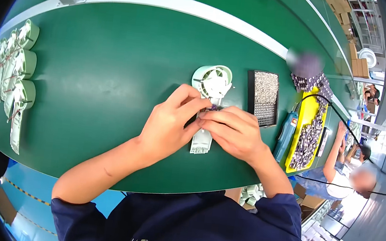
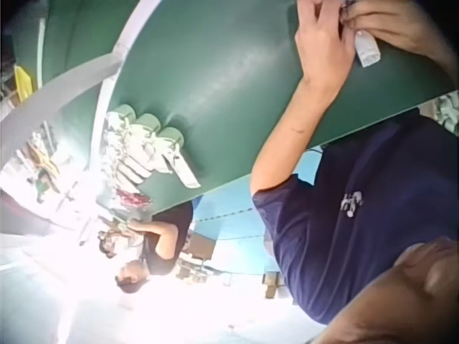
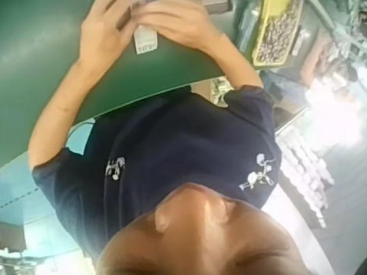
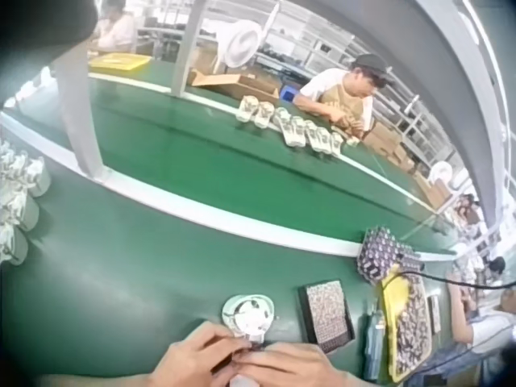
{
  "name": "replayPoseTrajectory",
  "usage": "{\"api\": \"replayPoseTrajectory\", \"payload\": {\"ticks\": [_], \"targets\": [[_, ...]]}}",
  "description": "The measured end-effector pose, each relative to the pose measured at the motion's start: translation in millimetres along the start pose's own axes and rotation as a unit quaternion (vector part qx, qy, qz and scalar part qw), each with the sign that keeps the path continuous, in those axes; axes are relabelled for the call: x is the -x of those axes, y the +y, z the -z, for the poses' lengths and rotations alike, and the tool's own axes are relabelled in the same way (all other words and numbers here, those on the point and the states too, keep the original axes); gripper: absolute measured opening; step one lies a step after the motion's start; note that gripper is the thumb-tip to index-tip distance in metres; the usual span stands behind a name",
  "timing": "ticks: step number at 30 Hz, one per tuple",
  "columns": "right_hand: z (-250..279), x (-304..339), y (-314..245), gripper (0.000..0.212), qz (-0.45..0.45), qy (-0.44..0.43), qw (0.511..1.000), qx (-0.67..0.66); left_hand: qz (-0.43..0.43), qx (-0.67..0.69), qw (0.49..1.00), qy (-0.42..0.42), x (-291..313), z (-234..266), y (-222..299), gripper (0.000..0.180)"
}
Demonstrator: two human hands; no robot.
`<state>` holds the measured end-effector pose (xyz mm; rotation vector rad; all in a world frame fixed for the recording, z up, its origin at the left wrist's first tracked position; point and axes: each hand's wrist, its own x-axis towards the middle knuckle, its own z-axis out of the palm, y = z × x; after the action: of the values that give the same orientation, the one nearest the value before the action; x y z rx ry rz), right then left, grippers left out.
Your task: Assembling the internal circuit boards and housing of small handheld electric fans at a factory workstation.
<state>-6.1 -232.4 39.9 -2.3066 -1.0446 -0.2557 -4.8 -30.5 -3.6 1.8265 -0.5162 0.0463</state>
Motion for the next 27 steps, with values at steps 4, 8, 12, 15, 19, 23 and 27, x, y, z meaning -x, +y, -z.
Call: {"api": "replayPoseTrajectory", "payload": {"ticks": [4, 8, 12, 15, 19, 23, 27], "targets": [[0.8, -4.5, 12.3, 0.025, 0.042, -0.017, 0.999, -0.004, -0.007, 0.002, 1.0, -0.004, -1.7, 1.7, -1.0, 0.032], [3.0, -8.1, 16.7, 0.022, 0.069, -0.03, 0.997, -0.016, 0.004, -0.012, 1.0, -0.004, -1.1, 3.2, 0.4, 0.029], [-1.8, -7.8, 28.2, 0.02, 0.056, -0.004, 0.995, -0.086, 0.009, 0.012, 1.0, 0.002, -1.1, -0.3, 0.9, 0.031], [3.0, -8.5, 35.1, 0.021, 0.049, -0.02, 0.99, -0.131, 0.018, 0.022, 1.0, -0.002, -2.2, 0.0, 1.8, 0.027], [8.5, -7.8, 34.2, 0.02, -0.005, -0.039, 0.99, -0.138, 0.035, 0.028, 0.999, 0.005, -1.1, -1.2, 1.9, 0.02], [18.1, -6.3, 27.5, 0.018, -0.172, -0.047, 0.96, -0.216, 0.023, 0.005, 1.0, -0.009, -1.3, 3.0, 3.4, 0.017], [26.5, -10.5, 20.3, 0.016, -0.171, -0.065, 0.978, -0.1, 0.025, 0.017, 1.0, -0.005, -0.3, 1.5, 0.0, 0.017]]}}
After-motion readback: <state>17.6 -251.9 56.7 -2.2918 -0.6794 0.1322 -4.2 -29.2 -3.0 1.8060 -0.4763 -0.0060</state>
